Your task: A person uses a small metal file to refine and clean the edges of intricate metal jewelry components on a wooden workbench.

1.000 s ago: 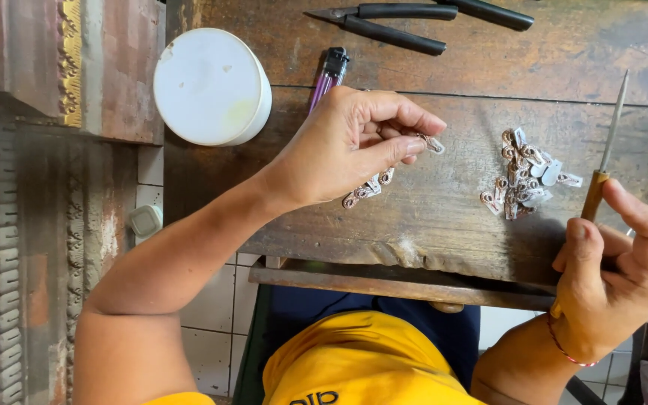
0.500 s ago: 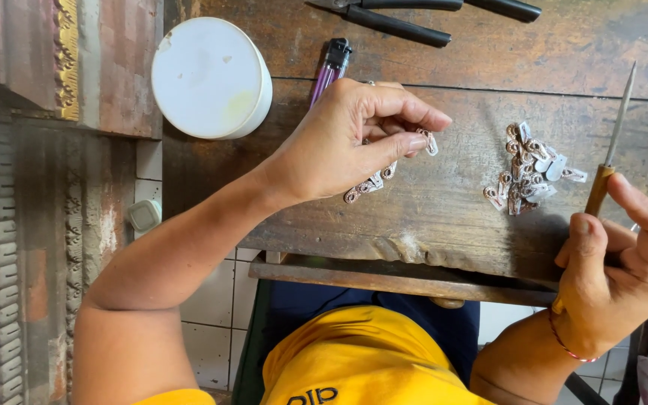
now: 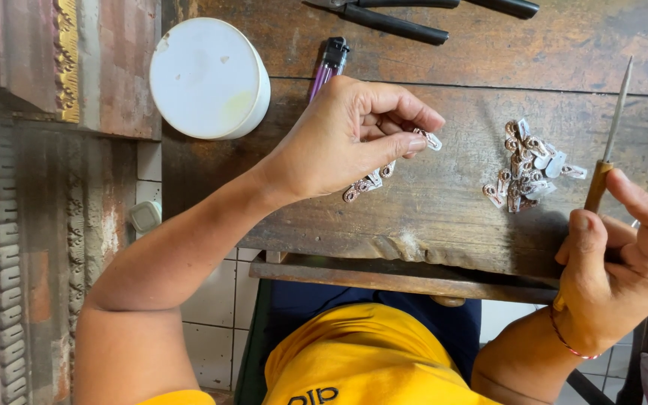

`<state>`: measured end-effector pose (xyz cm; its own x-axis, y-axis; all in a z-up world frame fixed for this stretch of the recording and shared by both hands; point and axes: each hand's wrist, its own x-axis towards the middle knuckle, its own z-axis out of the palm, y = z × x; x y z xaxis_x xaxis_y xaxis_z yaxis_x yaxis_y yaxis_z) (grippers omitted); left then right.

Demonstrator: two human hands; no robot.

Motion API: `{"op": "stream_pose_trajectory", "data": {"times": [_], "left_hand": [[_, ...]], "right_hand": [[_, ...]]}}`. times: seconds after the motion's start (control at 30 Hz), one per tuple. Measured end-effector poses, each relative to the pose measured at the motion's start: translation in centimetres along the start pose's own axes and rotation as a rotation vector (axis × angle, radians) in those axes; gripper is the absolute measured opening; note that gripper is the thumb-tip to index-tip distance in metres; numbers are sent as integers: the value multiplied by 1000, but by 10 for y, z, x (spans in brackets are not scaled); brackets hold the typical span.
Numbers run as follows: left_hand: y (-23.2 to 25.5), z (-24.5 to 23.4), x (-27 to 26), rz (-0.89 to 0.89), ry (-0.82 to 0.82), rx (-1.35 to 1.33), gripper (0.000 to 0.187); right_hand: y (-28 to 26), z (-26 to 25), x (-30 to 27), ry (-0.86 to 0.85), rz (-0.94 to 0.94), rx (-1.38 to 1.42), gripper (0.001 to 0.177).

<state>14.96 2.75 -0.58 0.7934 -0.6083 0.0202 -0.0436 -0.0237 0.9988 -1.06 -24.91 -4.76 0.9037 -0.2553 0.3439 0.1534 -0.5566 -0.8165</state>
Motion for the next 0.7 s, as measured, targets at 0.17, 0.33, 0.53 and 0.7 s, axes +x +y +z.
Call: {"op": "stream_pose_trajectory", "data": {"times": [0.17,0.33,0.53,0.7], "left_hand": [[-1,-1,-1,27,-14,11,16],[3,-2,-2,93,-28,72,15],[4,-1,-2,58,-15,61,14],[11,0,-4,93,-8,109,13]], "right_hand": [[4,2,-3,35,30,27,27],[4,1,-1,7,-21,36,26],[3,2,-1,33,20,31,26],[1,1,8,-29,-101,-41,27]]}}
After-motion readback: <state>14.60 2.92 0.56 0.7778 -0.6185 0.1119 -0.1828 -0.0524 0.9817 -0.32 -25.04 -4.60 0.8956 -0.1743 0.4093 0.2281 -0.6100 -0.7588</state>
